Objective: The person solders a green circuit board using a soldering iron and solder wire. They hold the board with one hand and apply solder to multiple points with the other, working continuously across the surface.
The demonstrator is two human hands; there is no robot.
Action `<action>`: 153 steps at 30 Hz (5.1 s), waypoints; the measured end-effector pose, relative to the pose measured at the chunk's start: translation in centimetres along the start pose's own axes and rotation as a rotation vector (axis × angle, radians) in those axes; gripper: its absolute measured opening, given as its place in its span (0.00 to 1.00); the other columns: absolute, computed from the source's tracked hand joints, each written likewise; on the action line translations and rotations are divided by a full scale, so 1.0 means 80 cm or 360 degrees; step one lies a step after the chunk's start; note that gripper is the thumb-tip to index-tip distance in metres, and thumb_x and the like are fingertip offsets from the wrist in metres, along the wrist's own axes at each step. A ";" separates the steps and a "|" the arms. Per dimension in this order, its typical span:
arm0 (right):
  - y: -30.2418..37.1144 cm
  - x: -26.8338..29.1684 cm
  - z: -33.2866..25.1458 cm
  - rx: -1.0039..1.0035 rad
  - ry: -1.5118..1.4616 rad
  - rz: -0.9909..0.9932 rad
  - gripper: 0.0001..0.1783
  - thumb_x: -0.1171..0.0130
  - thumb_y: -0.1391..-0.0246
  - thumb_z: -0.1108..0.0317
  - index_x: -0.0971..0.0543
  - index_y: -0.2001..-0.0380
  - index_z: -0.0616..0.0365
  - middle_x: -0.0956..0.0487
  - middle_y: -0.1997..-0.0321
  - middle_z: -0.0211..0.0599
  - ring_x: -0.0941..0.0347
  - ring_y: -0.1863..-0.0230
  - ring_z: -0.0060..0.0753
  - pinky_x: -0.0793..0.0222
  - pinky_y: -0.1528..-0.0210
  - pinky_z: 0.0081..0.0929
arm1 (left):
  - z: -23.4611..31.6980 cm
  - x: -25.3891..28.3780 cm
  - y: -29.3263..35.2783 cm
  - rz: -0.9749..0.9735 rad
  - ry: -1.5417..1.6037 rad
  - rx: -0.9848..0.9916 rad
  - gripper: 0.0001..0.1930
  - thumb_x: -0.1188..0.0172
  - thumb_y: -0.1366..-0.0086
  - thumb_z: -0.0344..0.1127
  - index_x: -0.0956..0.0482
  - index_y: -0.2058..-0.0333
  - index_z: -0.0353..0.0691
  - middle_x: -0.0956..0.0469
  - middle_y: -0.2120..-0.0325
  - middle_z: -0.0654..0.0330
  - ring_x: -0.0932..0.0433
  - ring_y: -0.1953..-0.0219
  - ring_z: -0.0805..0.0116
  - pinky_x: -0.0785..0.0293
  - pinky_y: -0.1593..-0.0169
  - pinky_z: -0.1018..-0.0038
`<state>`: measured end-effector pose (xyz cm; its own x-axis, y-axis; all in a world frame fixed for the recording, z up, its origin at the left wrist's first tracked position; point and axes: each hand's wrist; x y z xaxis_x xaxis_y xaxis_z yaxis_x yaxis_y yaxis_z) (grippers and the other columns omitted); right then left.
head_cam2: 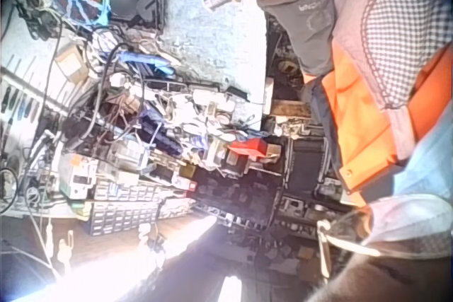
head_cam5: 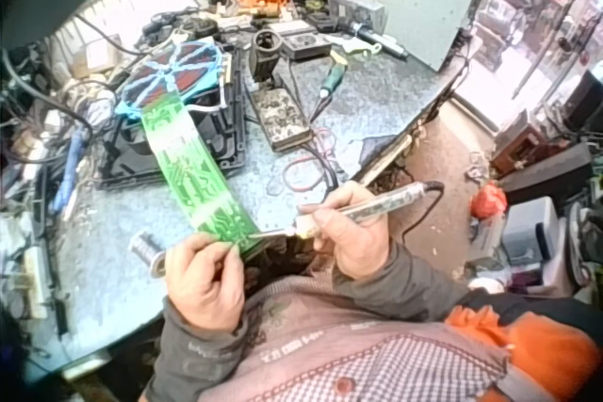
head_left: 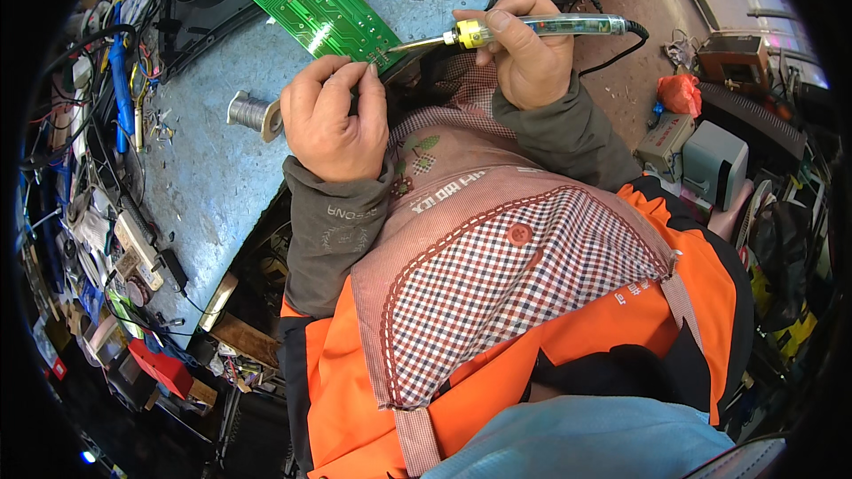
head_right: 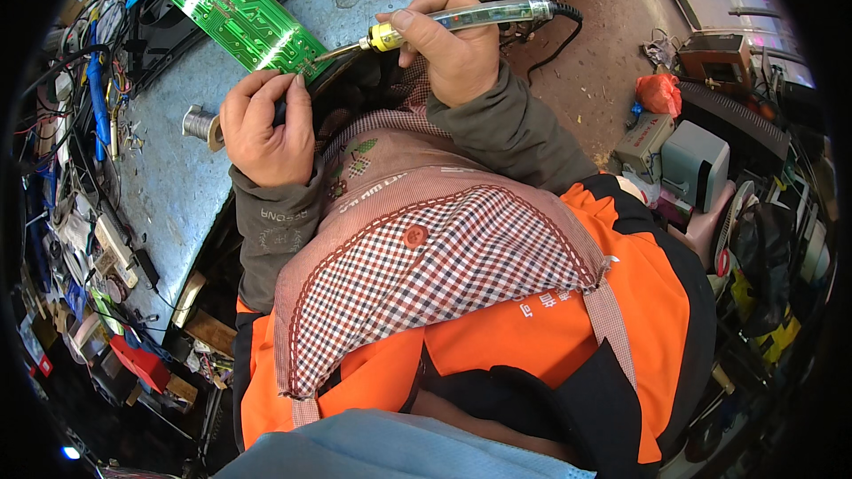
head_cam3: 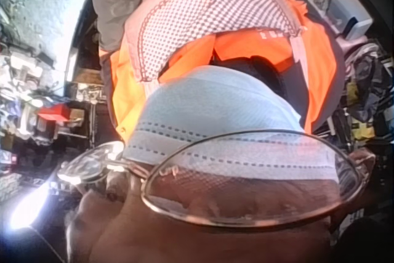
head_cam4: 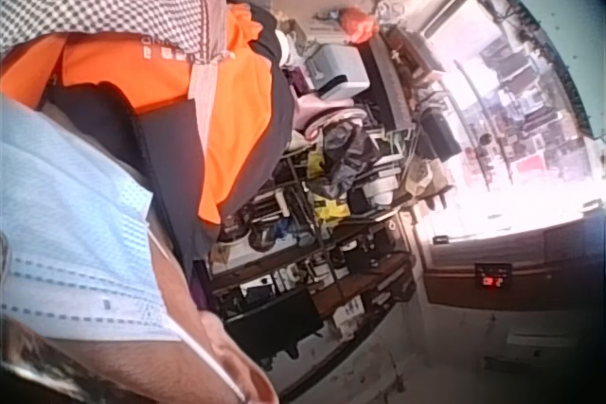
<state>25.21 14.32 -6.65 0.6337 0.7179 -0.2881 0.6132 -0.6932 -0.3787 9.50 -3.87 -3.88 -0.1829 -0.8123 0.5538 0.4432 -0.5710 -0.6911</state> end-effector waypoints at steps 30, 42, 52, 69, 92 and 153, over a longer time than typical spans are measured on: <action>-0.002 -0.012 -0.015 -0.0138 0.0014 0.0116 0.09 0.33 0.33 0.68 0.20 0.62 0.62 0.11 0.61 0.46 0.22 0.74 0.18 0.25 0.72 0.18 | -0.003 -0.002 0.004 0.0078 0.0106 -0.0018 0.09 0.30 0.37 0.21 0.19 0.60 0.36 0.19 0.64 0.52 0.19 0.62 0.53 0.23 0.59 0.64; 0.000 -0.010 -0.013 -0.0135 0.0062 0.0106 0.08 0.32 0.33 0.68 0.18 0.61 0.62 0.14 0.68 0.34 0.22 0.74 0.17 0.25 0.73 0.18 | -0.007 -0.007 0.007 0.0033 0.0004 -0.0051 0.11 0.26 0.41 0.24 0.15 0.61 0.40 0.16 0.62 0.56 0.18 0.61 0.54 0.23 0.56 0.62; 0.001 -0.009 -0.012 -0.0142 0.0091 0.0094 0.08 0.32 0.32 0.67 0.18 0.61 0.62 0.16 0.69 0.33 0.22 0.75 0.17 0.25 0.73 0.19 | -0.005 -0.007 0.006 0.0021 -0.0010 -0.0041 0.10 0.26 0.40 0.25 0.15 0.61 0.41 0.15 0.62 0.57 0.18 0.62 0.53 0.23 0.56 0.62; 0.001 -0.012 -0.014 -0.0141 0.0079 0.0115 0.08 0.31 0.33 0.68 0.18 0.61 0.62 0.16 0.70 0.33 0.23 0.75 0.17 0.26 0.73 0.18 | 0.000 -0.003 0.002 -0.0051 -0.0054 -0.0051 0.09 0.27 0.38 0.22 0.16 0.61 0.36 0.16 0.63 0.53 0.17 0.62 0.54 0.22 0.56 0.65; -0.002 -0.010 -0.014 -0.0162 -0.0010 0.0104 0.08 0.33 0.32 0.69 0.20 0.61 0.63 0.11 0.61 0.44 0.22 0.74 0.17 0.25 0.72 0.17 | -0.004 -0.007 0.002 -0.0006 -0.0003 -0.0040 0.09 0.25 0.40 0.25 0.15 0.62 0.40 0.15 0.63 0.56 0.18 0.63 0.54 0.23 0.57 0.62; 0.002 -0.006 -0.009 -0.0144 -0.0023 0.0098 0.08 0.34 0.33 0.69 0.21 0.62 0.62 0.11 0.58 0.50 0.23 0.73 0.18 0.24 0.70 0.19 | -0.002 -0.008 0.004 0.0008 -0.0003 -0.0003 0.09 0.26 0.41 0.24 0.14 0.62 0.39 0.16 0.62 0.56 0.17 0.60 0.54 0.23 0.55 0.62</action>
<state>25.31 13.82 -5.92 0.6650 0.6743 -0.3211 0.6139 -0.7384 -0.2792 9.63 -3.53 -4.52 -0.1789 -0.8149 0.5513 0.4426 -0.5671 -0.6947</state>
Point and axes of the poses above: each hand's wrist, its own y-axis away from the middle knuckle, its own x-axis out of the back of the hand, z = x × y
